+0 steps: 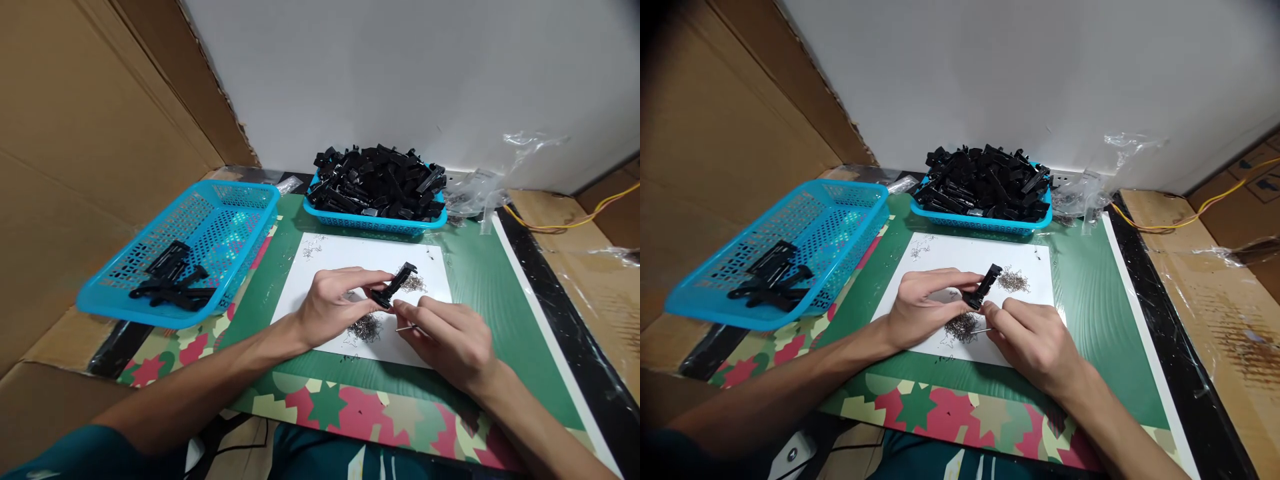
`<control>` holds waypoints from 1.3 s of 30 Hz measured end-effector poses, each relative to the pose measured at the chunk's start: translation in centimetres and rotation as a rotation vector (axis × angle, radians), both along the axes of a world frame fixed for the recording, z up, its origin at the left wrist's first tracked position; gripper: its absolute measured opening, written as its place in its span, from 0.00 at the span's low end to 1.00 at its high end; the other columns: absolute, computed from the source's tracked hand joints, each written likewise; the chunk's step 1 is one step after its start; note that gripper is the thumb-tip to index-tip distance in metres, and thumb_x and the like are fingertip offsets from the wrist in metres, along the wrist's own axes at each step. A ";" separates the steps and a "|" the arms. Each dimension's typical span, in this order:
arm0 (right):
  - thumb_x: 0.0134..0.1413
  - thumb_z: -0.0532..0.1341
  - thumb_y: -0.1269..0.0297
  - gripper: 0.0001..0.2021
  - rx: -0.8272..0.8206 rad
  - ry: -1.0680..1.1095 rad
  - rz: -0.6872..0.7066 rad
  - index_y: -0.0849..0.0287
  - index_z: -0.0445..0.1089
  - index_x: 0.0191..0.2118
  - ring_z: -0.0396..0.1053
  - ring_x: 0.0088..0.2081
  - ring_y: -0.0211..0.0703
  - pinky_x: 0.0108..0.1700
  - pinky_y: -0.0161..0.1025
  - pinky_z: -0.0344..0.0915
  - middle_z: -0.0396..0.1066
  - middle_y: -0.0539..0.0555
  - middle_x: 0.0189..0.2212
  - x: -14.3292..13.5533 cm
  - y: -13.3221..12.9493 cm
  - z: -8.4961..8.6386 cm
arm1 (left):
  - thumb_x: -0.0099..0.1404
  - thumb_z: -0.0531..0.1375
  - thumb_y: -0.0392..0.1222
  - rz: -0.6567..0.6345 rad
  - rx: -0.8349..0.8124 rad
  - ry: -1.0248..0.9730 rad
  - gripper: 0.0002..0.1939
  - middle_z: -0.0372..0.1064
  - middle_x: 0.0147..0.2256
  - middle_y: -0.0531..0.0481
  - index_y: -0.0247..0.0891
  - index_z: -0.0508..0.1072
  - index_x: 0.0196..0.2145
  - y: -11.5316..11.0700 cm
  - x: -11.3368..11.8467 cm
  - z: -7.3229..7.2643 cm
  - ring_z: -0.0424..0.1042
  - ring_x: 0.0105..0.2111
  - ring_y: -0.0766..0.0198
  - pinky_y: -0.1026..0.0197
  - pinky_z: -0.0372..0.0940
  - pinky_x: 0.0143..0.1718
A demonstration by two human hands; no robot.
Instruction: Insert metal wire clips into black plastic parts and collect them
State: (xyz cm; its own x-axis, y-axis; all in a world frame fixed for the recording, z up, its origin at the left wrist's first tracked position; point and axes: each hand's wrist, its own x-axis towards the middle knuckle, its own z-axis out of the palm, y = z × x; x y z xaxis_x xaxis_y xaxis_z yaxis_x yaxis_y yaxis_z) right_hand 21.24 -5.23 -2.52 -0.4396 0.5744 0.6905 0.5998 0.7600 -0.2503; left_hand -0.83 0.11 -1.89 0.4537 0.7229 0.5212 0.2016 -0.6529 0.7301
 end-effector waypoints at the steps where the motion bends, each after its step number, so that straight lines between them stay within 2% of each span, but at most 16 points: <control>1: 0.68 0.57 0.76 0.08 -0.007 -0.006 0.014 0.59 0.71 0.45 0.61 0.22 0.36 0.24 0.37 0.56 0.66 0.47 0.23 0.0 0.0 0.1 | 0.66 0.70 0.35 -0.016 0.013 0.007 0.16 0.82 0.39 0.43 0.35 0.81 0.51 0.0 -0.1 -0.1 0.81 0.37 0.60 0.61 0.77 0.39; 9: 0.69 0.55 0.79 0.08 0.001 -0.061 0.043 0.63 0.69 0.45 0.63 0.22 0.38 0.24 0.38 0.58 0.68 0.49 0.23 0.0 0.0 0.8 | 0.68 0.68 0.35 -0.091 0.140 0.023 0.18 0.78 0.38 0.44 0.35 0.78 0.55 0.5 -0.3 -0.4 0.77 0.38 0.61 0.60 0.73 0.40; 16: 0.72 0.52 0.78 0.09 -0.016 -0.088 0.067 0.62 0.68 0.47 0.63 0.23 0.37 0.24 0.37 0.58 0.69 0.49 0.24 0.1 0.1 0.9 | 0.69 0.67 0.37 -0.081 0.130 0.024 0.17 0.78 0.37 0.44 0.37 0.79 0.55 0.4 -0.4 -0.6 0.77 0.37 0.61 0.60 0.73 0.39; 26: 0.73 0.53 0.77 0.10 -0.037 -0.086 0.082 0.60 0.69 0.42 0.56 0.22 0.36 0.23 0.38 0.54 0.62 0.46 0.22 0.2 -0.1 0.7 | 0.70 0.66 0.34 -0.110 0.153 0.060 0.16 0.81 0.40 0.44 0.36 0.79 0.54 0.6 -0.5 -0.5 0.79 0.36 0.62 0.62 0.74 0.38; 32: 0.73 0.54 0.76 0.12 -0.053 -0.094 0.074 0.60 0.73 0.40 0.55 0.21 0.35 0.22 0.38 0.52 0.59 0.45 0.21 0.5 -0.1 0.8 | 0.72 0.63 0.35 -0.207 0.130 0.104 0.18 0.82 0.44 0.42 0.39 0.77 0.58 0.8 -0.9 -0.8 0.81 0.40 0.59 0.59 0.75 0.44; 35: 0.72 0.56 0.75 0.11 -0.078 -0.077 0.045 0.61 0.75 0.42 0.58 0.21 0.35 0.23 0.37 0.54 0.62 0.46 0.22 0.6 0.0 0.9 | 0.73 0.62 0.36 -0.247 0.101 0.116 0.18 0.82 0.44 0.41 0.38 0.77 0.59 1.0 -1.0 -1.0 0.82 0.42 0.58 0.59 0.75 0.45; 39: 0.71 0.60 0.73 0.08 -0.149 0.030 0.035 0.60 0.77 0.45 0.64 0.22 0.34 0.24 0.34 0.57 0.68 0.47 0.24 0.9 0.1 1.2 | 0.71 0.66 0.38 -0.216 0.040 0.050 0.18 0.82 0.43 0.40 0.35 0.79 0.57 0.9 -0.4 -0.9 0.82 0.40 0.58 0.59 0.76 0.43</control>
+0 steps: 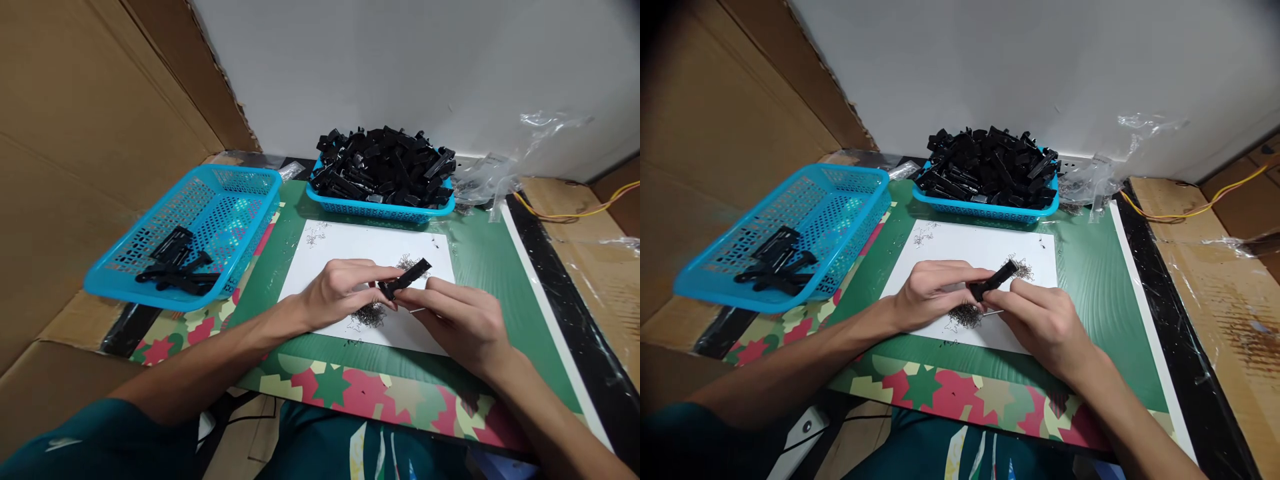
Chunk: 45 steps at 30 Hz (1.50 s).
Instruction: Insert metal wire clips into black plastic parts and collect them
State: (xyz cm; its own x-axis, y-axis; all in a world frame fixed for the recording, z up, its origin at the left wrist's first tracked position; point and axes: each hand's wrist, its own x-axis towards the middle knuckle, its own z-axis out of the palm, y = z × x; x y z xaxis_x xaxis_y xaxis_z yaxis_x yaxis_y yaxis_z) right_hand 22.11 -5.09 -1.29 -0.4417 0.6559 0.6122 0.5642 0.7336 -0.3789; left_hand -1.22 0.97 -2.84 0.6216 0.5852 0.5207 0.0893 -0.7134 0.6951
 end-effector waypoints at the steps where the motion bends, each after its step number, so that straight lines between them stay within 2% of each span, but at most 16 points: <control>1: 0.70 0.61 0.73 0.07 -0.017 0.028 0.004 0.59 0.78 0.45 0.65 0.23 0.33 0.24 0.34 0.58 0.69 0.48 0.24 0.1 0.1 0.1 | 0.70 0.67 0.39 0.014 -0.035 -0.013 0.18 0.83 0.43 0.40 0.35 0.79 0.56 -0.1 0.2 0.0 0.82 0.39 0.58 0.59 0.76 0.43; 4: 0.68 0.63 0.75 0.08 -0.020 0.065 -0.006 0.58 0.77 0.47 0.64 0.22 0.33 0.24 0.33 0.58 0.71 0.48 0.25 0.6 0.3 0.6 | 0.70 0.67 0.40 0.014 -0.165 -0.017 0.16 0.83 0.42 0.41 0.34 0.81 0.54 -0.4 0.6 0.2 0.82 0.38 0.58 0.60 0.76 0.41; 7: 0.66 0.63 0.78 0.10 0.003 0.040 -0.029 0.59 0.77 0.47 0.63 0.23 0.34 0.25 0.33 0.59 0.70 0.48 0.25 1.2 0.3 0.8 | 0.71 0.67 0.42 -0.026 -0.196 0.003 0.15 0.83 0.41 0.42 0.35 0.81 0.53 -0.6 0.9 0.5 0.81 0.37 0.59 0.59 0.75 0.41; 12: 0.67 0.62 0.78 0.08 -0.080 -0.023 -0.013 0.61 0.77 0.46 0.65 0.24 0.34 0.26 0.33 0.61 0.72 0.50 0.27 2.0 -0.3 0.6 | 0.69 0.69 0.45 0.050 -0.046 0.045 0.13 0.82 0.41 0.43 0.35 0.82 0.48 -0.8 1.3 0.7 0.80 0.40 0.58 0.55 0.73 0.45; 15: 0.68 0.62 0.75 0.07 -0.194 -0.025 -0.031 0.61 0.77 0.45 0.66 0.24 0.34 0.27 0.33 0.62 0.70 0.49 0.27 2.1 -1.0 0.5 | 0.69 0.68 0.43 0.069 0.069 0.085 0.10 0.82 0.36 0.45 0.34 0.82 0.44 -0.9 1.4 0.3 0.79 0.37 0.59 0.55 0.71 0.44; 17: 0.70 0.61 0.73 0.07 -0.285 -0.013 -0.064 0.61 0.77 0.46 0.66 0.25 0.35 0.28 0.33 0.63 0.70 0.49 0.28 2.1 -1.3 0.6 | 0.70 0.68 0.42 0.055 0.096 0.118 0.09 0.82 0.37 0.46 0.34 0.82 0.44 -0.9 1.4 0.1 0.79 0.38 0.60 0.56 0.70 0.44; 20: 0.73 0.57 0.70 0.11 -0.369 -0.029 -0.085 0.58 0.77 0.51 0.71 0.32 0.38 0.34 0.34 0.68 0.71 0.53 0.35 2.2 -1.5 1.1 | 0.70 0.68 0.42 0.031 0.100 0.182 0.09 0.83 0.39 0.49 0.37 0.82 0.45 -0.8 1.4 -0.1 0.79 0.41 0.59 0.56 0.67 0.45; 23: 0.73 0.56 0.68 0.13 -0.306 -0.088 -0.087 0.55 0.77 0.53 0.74 0.45 0.47 0.45 0.42 0.73 0.72 0.59 0.46 2.3 -1.2 1.5 | 0.70 0.68 0.42 0.030 0.116 0.222 0.08 0.83 0.41 0.50 0.38 0.82 0.45 -0.7 1.4 -0.1 0.77 0.41 0.60 0.56 0.65 0.45; 25: 0.72 0.58 0.68 0.12 -0.245 -0.062 -0.134 0.55 0.79 0.51 0.75 0.48 0.49 0.47 0.44 0.74 0.73 0.61 0.49 2.2 -1.0 1.6 | 0.71 0.68 0.42 0.028 0.132 0.241 0.07 0.83 0.40 0.51 0.38 0.82 0.43 -0.7 1.5 -0.2 0.77 0.40 0.60 0.56 0.63 0.44; 28: 0.69 0.63 0.68 0.07 -0.249 0.098 -0.235 0.55 0.80 0.45 0.79 0.41 0.45 0.43 0.40 0.76 0.79 0.56 0.42 1.4 -0.9 1.3 | 0.71 0.67 0.45 0.033 0.164 0.265 0.08 0.83 0.38 0.52 0.38 0.82 0.42 -0.7 1.4 -0.4 0.76 0.39 0.61 0.56 0.61 0.42; 31: 0.65 0.68 0.65 0.03 -0.393 0.273 -0.326 0.55 0.80 0.39 0.81 0.35 0.43 0.39 0.37 0.77 0.83 0.52 0.36 0.2 -1.1 1.0 | 0.72 0.66 0.46 0.035 0.225 0.289 0.08 0.83 0.38 0.51 0.38 0.82 0.41 -0.7 1.4 -0.6 0.76 0.39 0.61 0.56 0.60 0.41; 35: 0.63 0.68 0.61 0.08 -0.565 0.445 -0.375 0.56 0.79 0.33 0.81 0.31 0.43 0.34 0.35 0.77 0.83 0.51 0.32 -1.2 -1.2 0.8 | 0.73 0.65 0.45 0.034 0.304 0.301 0.09 0.83 0.38 0.51 0.38 0.82 0.39 -0.8 1.3 -0.8 0.75 0.38 0.61 0.56 0.59 0.41; 39: 0.63 0.68 0.60 0.08 -0.572 0.412 -0.382 0.56 0.79 0.33 0.82 0.31 0.44 0.34 0.35 0.76 0.82 0.51 0.30 -1.5 -1.2 0.9 | 0.73 0.65 0.45 0.041 0.362 0.299 0.09 0.82 0.37 0.50 0.37 0.82 0.38 -0.7 1.3 -1.0 0.75 0.38 0.61 0.55 0.59 0.40; 45: 0.64 0.67 0.62 0.08 -0.427 0.246 -0.376 0.57 0.79 0.34 0.81 0.28 0.42 0.32 0.35 0.74 0.82 0.51 0.29 -1.5 -1.4 1.0 | 0.74 0.64 0.45 0.037 0.367 0.352 0.11 0.81 0.34 0.50 0.38 0.82 0.36 -0.7 1.3 -1.1 0.74 0.38 0.61 0.55 0.58 0.40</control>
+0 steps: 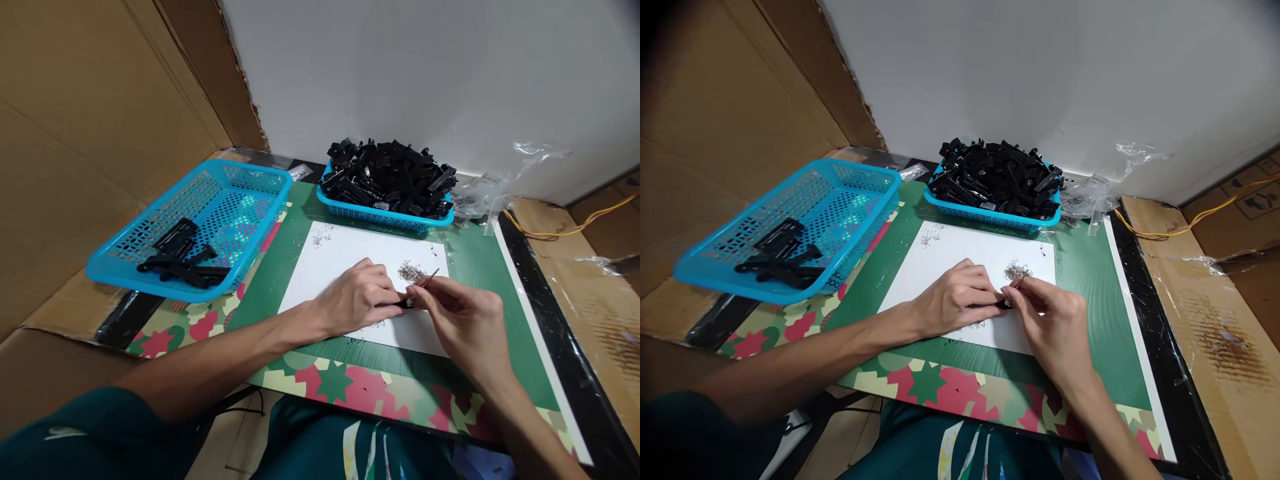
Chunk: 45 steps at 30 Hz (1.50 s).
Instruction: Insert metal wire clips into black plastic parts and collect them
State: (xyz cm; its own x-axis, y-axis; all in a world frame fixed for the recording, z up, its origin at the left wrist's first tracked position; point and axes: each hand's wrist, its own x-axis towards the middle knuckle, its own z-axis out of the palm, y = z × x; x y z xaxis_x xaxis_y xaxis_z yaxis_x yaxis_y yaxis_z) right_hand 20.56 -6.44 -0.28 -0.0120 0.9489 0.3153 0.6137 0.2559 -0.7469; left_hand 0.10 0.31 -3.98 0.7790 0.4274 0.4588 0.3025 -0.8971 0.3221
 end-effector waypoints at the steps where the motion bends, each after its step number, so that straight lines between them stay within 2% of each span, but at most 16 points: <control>1: 0.64 0.67 0.62 0.07 0.017 -0.014 0.001 0.57 0.79 0.34 0.81 0.28 0.42 0.32 0.35 0.74 0.83 0.51 0.29 0.0 0.0 0.0 | 0.74 0.64 0.45 0.000 -0.004 0.002 0.11 0.81 0.34 0.50 0.38 0.82 0.36 0.0 0.0 0.0 0.74 0.38 0.61 0.55 0.58 0.40; 12: 0.64 0.66 0.62 0.09 0.036 -0.042 -0.053 0.57 0.83 0.33 0.82 0.28 0.47 0.29 0.38 0.75 0.84 0.54 0.30 -0.3 -0.6 -0.6 | 0.75 0.63 0.43 -0.056 -0.154 -0.026 0.09 0.80 0.35 0.48 0.39 0.82 0.38 0.0 0.0 0.2 0.74 0.38 0.60 0.55 0.61 0.42; 19: 0.65 0.64 0.63 0.10 0.086 -0.052 -0.064 0.56 0.82 0.35 0.82 0.29 0.47 0.32 0.39 0.74 0.84 0.55 0.32 -1.4 -1.3 -0.7 | 0.74 0.62 0.41 -0.025 -0.207 -0.024 0.10 0.75 0.29 0.50 0.37 0.81 0.36 -0.2 -0.1 0.4 0.73 0.35 0.61 0.57 0.61 0.43; 24: 0.63 0.65 0.61 0.11 -0.011 0.016 -0.095 0.57 0.80 0.31 0.77 0.25 0.45 0.28 0.38 0.67 0.81 0.53 0.25 -1.6 -0.9 -0.3 | 0.73 0.63 0.41 -0.036 -0.197 -0.047 0.11 0.74 0.27 0.51 0.36 0.81 0.33 -0.1 -0.1 0.6 0.72 0.33 0.62 0.57 0.61 0.42; 30: 0.62 0.65 0.57 0.13 -0.160 0.252 -0.087 0.58 0.77 0.29 0.79 0.29 0.48 0.33 0.39 0.71 0.81 0.55 0.26 -0.9 -0.2 -0.5 | 0.70 0.67 0.40 -0.052 -0.204 -0.071 0.06 0.77 0.29 0.50 0.37 0.83 0.35 0.0 0.0 0.7 0.73 0.33 0.62 0.56 0.61 0.43; 36: 0.62 0.65 0.59 0.12 -0.122 0.079 -0.079 0.57 0.78 0.30 0.76 0.26 0.44 0.30 0.39 0.67 0.80 0.53 0.24 -1.0 -0.3 0.0 | 0.71 0.65 0.40 -0.055 -0.188 -0.068 0.07 0.77 0.28 0.51 0.38 0.83 0.36 0.0 0.1 0.5 0.73 0.33 0.62 0.56 0.62 0.43; 39: 0.61 0.66 0.59 0.11 -0.124 0.063 -0.084 0.58 0.78 0.29 0.77 0.26 0.45 0.30 0.39 0.68 0.80 0.54 0.25 -1.0 -0.4 0.3 | 0.71 0.65 0.40 -0.064 -0.178 -0.069 0.07 0.78 0.30 0.50 0.39 0.83 0.36 0.1 0.2 0.3 0.73 0.34 0.61 0.56 0.62 0.42; 42: 0.60 0.66 0.59 0.11 -0.128 0.076 -0.110 0.58 0.79 0.30 0.79 0.27 0.46 0.30 0.39 0.70 0.82 0.55 0.27 -1.0 -0.5 0.2 | 0.72 0.64 0.42 -0.064 -0.179 -0.068 0.08 0.78 0.30 0.50 0.39 0.83 0.36 0.1 0.3 0.2 0.73 0.34 0.62 0.56 0.61 0.41; 45: 0.61 0.66 0.60 0.10 -0.066 0.028 -0.147 0.58 0.80 0.31 0.79 0.27 0.46 0.29 0.39 0.70 0.83 0.55 0.27 -1.3 -0.7 -0.3 | 0.73 0.63 0.42 -0.068 -0.188 -0.066 0.10 0.76 0.28 0.51 0.38 0.82 0.35 0.1 0.3 0.3 0.72 0.32 0.62 0.57 0.61 0.40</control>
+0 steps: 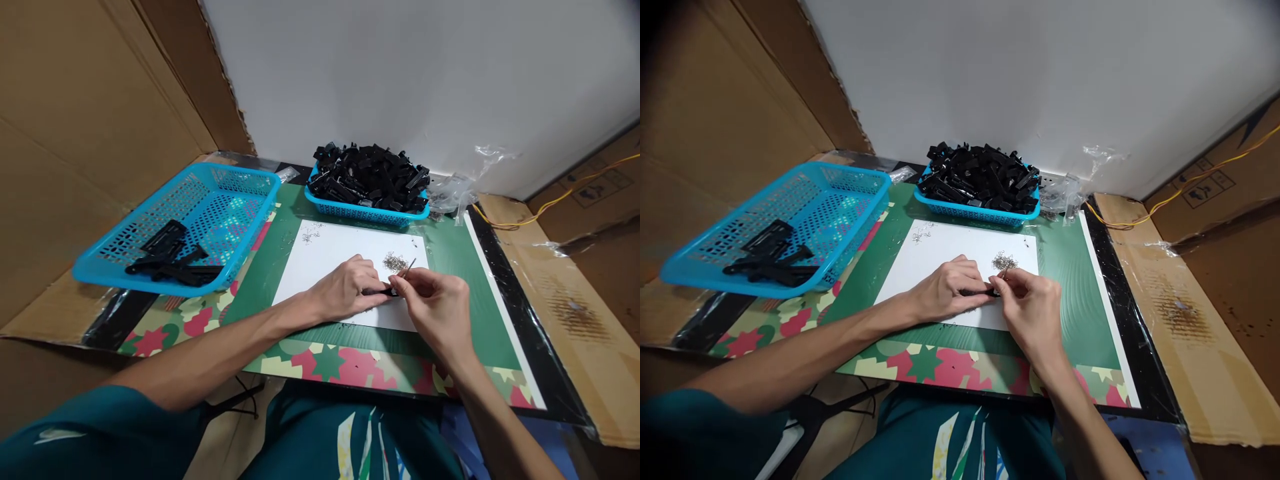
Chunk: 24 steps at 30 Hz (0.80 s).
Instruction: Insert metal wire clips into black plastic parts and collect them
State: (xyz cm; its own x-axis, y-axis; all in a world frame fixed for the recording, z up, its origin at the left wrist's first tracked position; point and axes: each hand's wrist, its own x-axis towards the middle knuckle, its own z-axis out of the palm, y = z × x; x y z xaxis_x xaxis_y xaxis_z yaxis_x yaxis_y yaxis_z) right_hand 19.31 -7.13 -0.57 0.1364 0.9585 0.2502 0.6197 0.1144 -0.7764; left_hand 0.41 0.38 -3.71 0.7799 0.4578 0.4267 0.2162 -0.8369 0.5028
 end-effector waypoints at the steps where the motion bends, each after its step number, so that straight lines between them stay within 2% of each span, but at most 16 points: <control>1: 0.61 0.66 0.60 0.10 0.029 -0.030 -0.008 0.58 0.80 0.31 0.80 0.27 0.47 0.29 0.39 0.70 0.83 0.55 0.28 -0.2 -0.1 -0.2 | 0.73 0.63 0.41 0.002 -0.002 0.000 0.10 0.75 0.27 0.51 0.38 0.82 0.34 0.0 0.0 0.1 0.72 0.32 0.62 0.57 0.60 0.40; 4: 0.61 0.66 0.61 0.09 0.094 -0.055 -0.028 0.57 0.80 0.32 0.81 0.28 0.47 0.31 0.40 0.72 0.83 0.54 0.28 -0.8 -0.7 -0.5 | 0.73 0.62 0.40 0.013 -0.011 0.007 0.11 0.75 0.27 0.51 0.38 0.81 0.33 0.0 0.0 0.2 0.72 0.32 0.63 0.57 0.60 0.40; 7: 0.62 0.65 0.60 0.10 0.067 0.108 -0.034 0.57 0.79 0.30 0.80 0.29 0.46 0.32 0.39 0.73 0.82 0.54 0.28 -0.7 -0.9 -0.4 | 0.72 0.63 0.41 0.007 -0.023 -0.001 0.09 0.77 0.28 0.50 0.38 0.82 0.34 0.0 0.0 0.4 0.73 0.33 0.62 0.56 0.60 0.41; 9: 0.63 0.65 0.58 0.11 0.069 0.271 -0.044 0.58 0.78 0.32 0.79 0.31 0.45 0.35 0.41 0.75 0.81 0.55 0.29 0.2 -0.2 0.0 | 0.71 0.66 0.43 0.038 -0.047 -0.043 0.08 0.78 0.29 0.50 0.38 0.82 0.37 0.0 0.0 0.7 0.74 0.33 0.61 0.55 0.61 0.41; 12: 0.65 0.63 0.57 0.11 0.148 0.405 -0.075 0.60 0.77 0.41 0.78 0.33 0.46 0.39 0.43 0.76 0.79 0.55 0.31 2.9 2.3 0.5 | 0.70 0.67 0.45 0.172 -0.097 -0.135 0.09 0.80 0.33 0.49 0.37 0.80 0.40 -0.3 -0.1 1.3 0.73 0.32 0.63 0.55 0.61 0.42; 14: 0.66 0.60 0.57 0.12 0.076 0.310 0.003 0.61 0.76 0.42 0.73 0.29 0.42 0.35 0.40 0.71 0.75 0.53 0.28 4.9 4.4 0.8 | 0.71 0.65 0.45 0.290 -0.156 -0.175 0.08 0.78 0.35 0.50 0.37 0.78 0.41 -0.4 -0.2 1.7 0.72 0.32 0.64 0.55 0.62 0.42; 16: 0.67 0.55 0.60 0.15 -0.083 0.026 0.145 0.62 0.77 0.41 0.67 0.26 0.40 0.30 0.37 0.62 0.72 0.50 0.25 6.3 6.4 0.7 | 0.73 0.62 0.46 0.388 -0.266 -0.210 0.09 0.75 0.36 0.51 0.38 0.74 0.42 -0.3 -0.3 2.0 0.72 0.33 0.64 0.57 0.64 0.41; 18: 0.63 0.58 0.60 0.13 -0.136 -0.058 0.215 0.61 0.79 0.36 0.64 0.26 0.40 0.30 0.37 0.57 0.72 0.50 0.24 6.9 7.9 0.4 | 0.74 0.60 0.48 0.430 -0.405 -0.267 0.10 0.72 0.36 0.51 0.38 0.70 0.42 -0.2 -0.4 2.1 0.74 0.36 0.63 0.59 0.66 0.38; 21: 0.59 0.63 0.61 0.10 -0.165 -0.080 0.275 0.60 0.80 0.34 0.67 0.28 0.41 0.32 0.37 0.59 0.76 0.51 0.26 6.9 9.1 -0.5 | 0.75 0.60 0.50 0.439 -0.542 -0.334 0.11 0.71 0.37 0.51 0.39 0.67 0.43 0.1 -0.4 2.0 0.76 0.39 0.61 0.60 0.67 0.36; 24: 0.59 0.64 0.61 0.10 -0.185 -0.063 0.298 0.59 0.82 0.36 0.71 0.32 0.43 0.37 0.38 0.63 0.80 0.53 0.30 6.6 9.4 -1.3 | 0.75 0.60 0.48 0.441 -0.555 -0.324 0.10 0.72 0.38 0.50 0.39 0.67 0.44 0.2 -0.5 1.9 0.75 0.38 0.62 0.60 0.67 0.37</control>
